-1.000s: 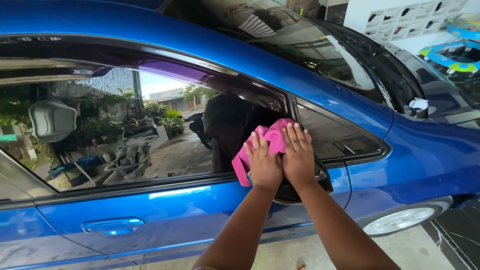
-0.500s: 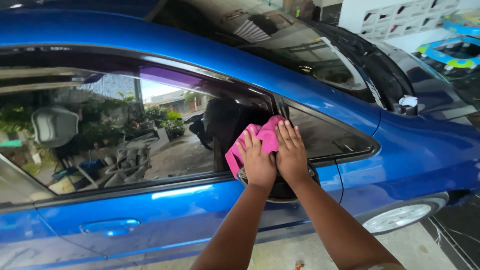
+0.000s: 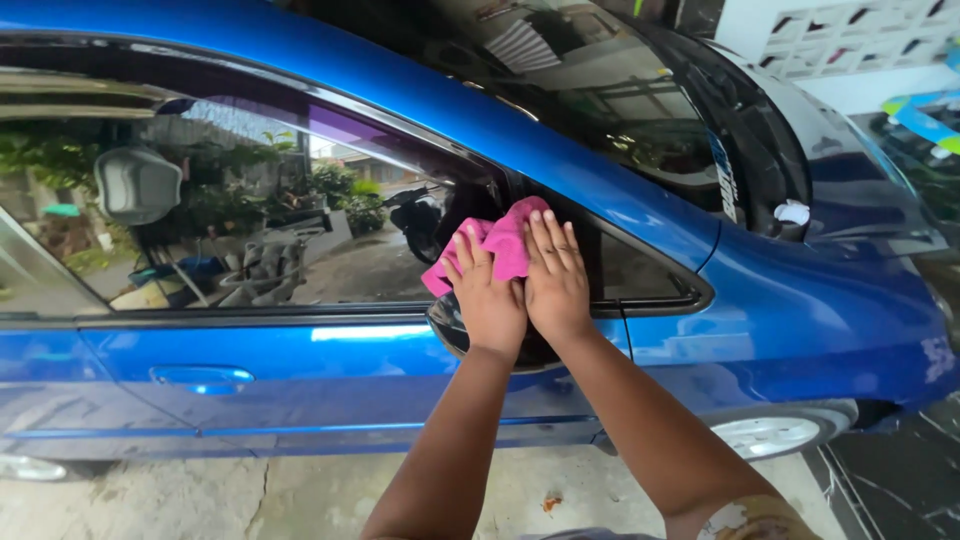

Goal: The person wipes the side window and front windshield of a blue car using a pink cloth. The person moves from the side window to the windshield, wiping in smooth strokes.

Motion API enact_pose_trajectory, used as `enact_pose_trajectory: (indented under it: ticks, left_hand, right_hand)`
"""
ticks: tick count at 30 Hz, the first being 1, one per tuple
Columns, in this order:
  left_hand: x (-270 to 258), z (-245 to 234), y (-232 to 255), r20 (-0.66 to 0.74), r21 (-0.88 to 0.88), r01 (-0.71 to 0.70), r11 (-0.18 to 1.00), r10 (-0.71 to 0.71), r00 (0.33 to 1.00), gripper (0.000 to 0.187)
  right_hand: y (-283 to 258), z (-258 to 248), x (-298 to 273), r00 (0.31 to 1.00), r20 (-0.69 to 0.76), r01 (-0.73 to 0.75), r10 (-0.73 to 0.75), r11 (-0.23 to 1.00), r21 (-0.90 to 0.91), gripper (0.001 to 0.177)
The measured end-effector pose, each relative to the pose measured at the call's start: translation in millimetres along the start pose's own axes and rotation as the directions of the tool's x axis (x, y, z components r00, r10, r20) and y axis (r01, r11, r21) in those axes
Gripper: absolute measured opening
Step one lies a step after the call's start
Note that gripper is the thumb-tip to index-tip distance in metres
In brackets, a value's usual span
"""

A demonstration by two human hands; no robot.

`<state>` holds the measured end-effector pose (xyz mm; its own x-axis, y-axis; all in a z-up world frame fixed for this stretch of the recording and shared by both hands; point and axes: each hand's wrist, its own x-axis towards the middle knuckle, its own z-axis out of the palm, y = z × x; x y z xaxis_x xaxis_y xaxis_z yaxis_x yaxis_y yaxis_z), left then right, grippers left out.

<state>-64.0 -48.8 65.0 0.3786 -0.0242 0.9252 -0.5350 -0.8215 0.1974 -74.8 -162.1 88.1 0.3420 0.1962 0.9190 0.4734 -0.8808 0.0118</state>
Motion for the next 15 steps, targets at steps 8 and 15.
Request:
enact_pose_trajectory:
  ticks: [8,15]
  left_hand:
    - [-7.3,-7.9,13.9,-0.017,0.06,0.009,0.998,-0.008,1.0,0.059]
    - [-13.5,-5.1,12.2,-0.03,0.055,0.002,0.998,0.0,1.0,0.056]
  right_hand:
    - [-2.9,-19.0,-1.5,0.999,-0.032,0.035,-0.033,0.998,0.058,0.061]
    - [0.6,-16.2,-9.5,0.999,-0.019,0.041,-0.039,0.995,0.085,0.061]
